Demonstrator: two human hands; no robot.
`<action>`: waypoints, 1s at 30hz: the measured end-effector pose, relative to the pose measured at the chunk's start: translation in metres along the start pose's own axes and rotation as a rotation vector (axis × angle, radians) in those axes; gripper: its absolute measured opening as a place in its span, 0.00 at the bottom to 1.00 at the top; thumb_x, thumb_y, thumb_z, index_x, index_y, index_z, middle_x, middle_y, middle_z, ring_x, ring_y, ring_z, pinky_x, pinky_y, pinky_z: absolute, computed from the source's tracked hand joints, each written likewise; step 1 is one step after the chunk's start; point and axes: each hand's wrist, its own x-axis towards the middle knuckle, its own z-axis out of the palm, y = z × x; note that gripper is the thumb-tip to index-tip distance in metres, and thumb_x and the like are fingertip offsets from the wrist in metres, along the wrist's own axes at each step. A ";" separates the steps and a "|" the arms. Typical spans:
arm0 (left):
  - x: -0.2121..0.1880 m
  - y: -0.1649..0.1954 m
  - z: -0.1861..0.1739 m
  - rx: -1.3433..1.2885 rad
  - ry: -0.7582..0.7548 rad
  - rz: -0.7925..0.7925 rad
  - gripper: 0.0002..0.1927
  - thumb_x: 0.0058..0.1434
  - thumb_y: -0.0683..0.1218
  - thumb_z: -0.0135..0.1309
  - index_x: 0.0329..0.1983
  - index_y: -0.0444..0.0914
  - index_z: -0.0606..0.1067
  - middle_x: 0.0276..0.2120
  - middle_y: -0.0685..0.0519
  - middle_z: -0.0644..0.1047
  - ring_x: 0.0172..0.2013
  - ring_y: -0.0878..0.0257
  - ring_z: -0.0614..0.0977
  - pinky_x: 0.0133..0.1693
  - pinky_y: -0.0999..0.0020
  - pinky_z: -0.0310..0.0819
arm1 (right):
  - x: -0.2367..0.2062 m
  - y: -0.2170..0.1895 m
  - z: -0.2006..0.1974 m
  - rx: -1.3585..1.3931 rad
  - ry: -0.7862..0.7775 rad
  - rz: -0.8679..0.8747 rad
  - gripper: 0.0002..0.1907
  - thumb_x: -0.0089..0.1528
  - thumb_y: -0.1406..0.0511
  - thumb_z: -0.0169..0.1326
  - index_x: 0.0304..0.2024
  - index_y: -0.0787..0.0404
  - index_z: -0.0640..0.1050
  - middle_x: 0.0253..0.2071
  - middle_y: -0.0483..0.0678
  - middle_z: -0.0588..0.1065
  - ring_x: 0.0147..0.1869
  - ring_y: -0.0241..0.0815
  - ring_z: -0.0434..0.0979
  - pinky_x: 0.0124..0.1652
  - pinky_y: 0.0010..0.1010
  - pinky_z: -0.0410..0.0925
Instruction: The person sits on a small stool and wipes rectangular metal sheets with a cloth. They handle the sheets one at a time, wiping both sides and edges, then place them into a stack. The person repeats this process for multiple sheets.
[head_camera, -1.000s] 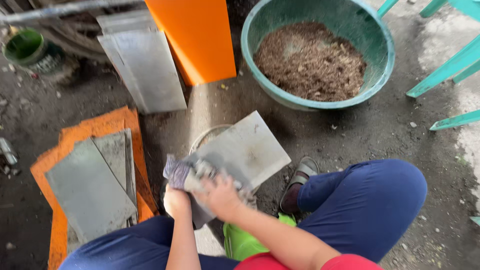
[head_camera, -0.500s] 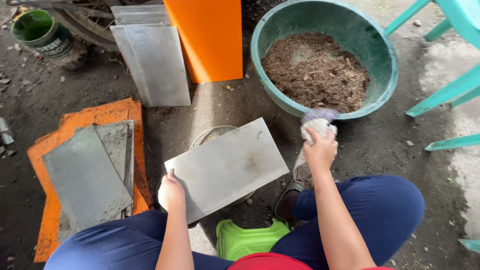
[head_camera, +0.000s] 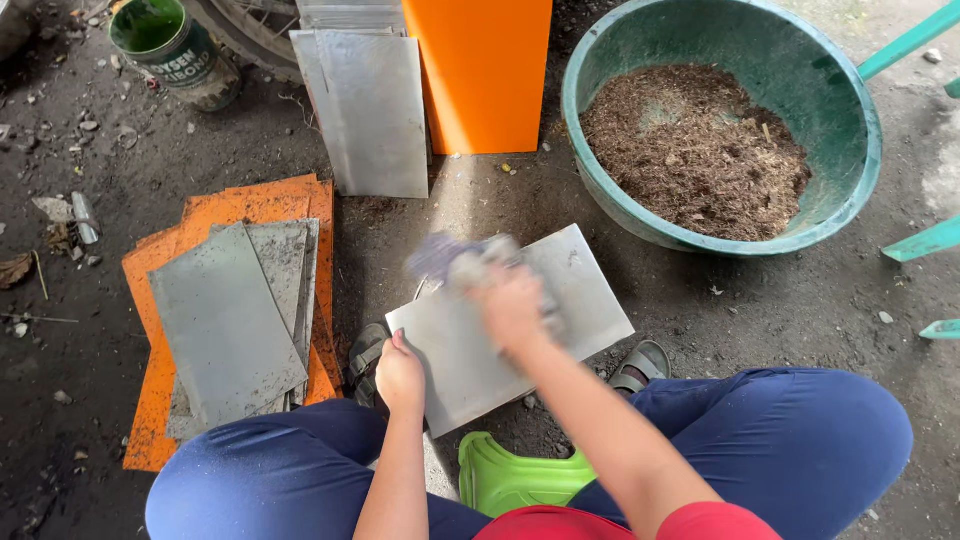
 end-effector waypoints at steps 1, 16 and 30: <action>0.000 0.002 -0.003 -0.002 -0.011 -0.007 0.27 0.75 0.60 0.32 0.43 0.38 0.77 0.35 0.38 0.81 0.37 0.38 0.82 0.42 0.45 0.75 | 0.008 0.034 -0.006 -0.078 0.123 0.087 0.23 0.67 0.54 0.47 0.57 0.58 0.77 0.48 0.54 0.74 0.50 0.56 0.73 0.47 0.51 0.64; 0.020 0.049 -0.038 -0.955 0.053 0.236 0.10 0.68 0.45 0.57 0.42 0.32 0.75 0.34 0.55 0.76 0.36 0.69 0.73 0.41 0.72 0.69 | -0.005 0.216 -0.150 0.531 0.202 0.379 0.22 0.58 0.62 0.59 0.55 0.40 0.82 0.54 0.59 0.69 0.60 0.59 0.73 0.61 0.41 0.67; -0.015 0.048 -0.073 -0.891 0.179 0.743 0.06 0.69 0.39 0.55 0.47 0.32 0.74 0.38 0.54 0.76 0.38 0.69 0.75 0.44 0.76 0.71 | -0.013 -0.049 -0.249 0.196 0.392 -0.305 0.23 0.51 0.57 0.59 0.50 0.40 0.83 0.55 0.53 0.71 0.56 0.62 0.70 0.57 0.59 0.63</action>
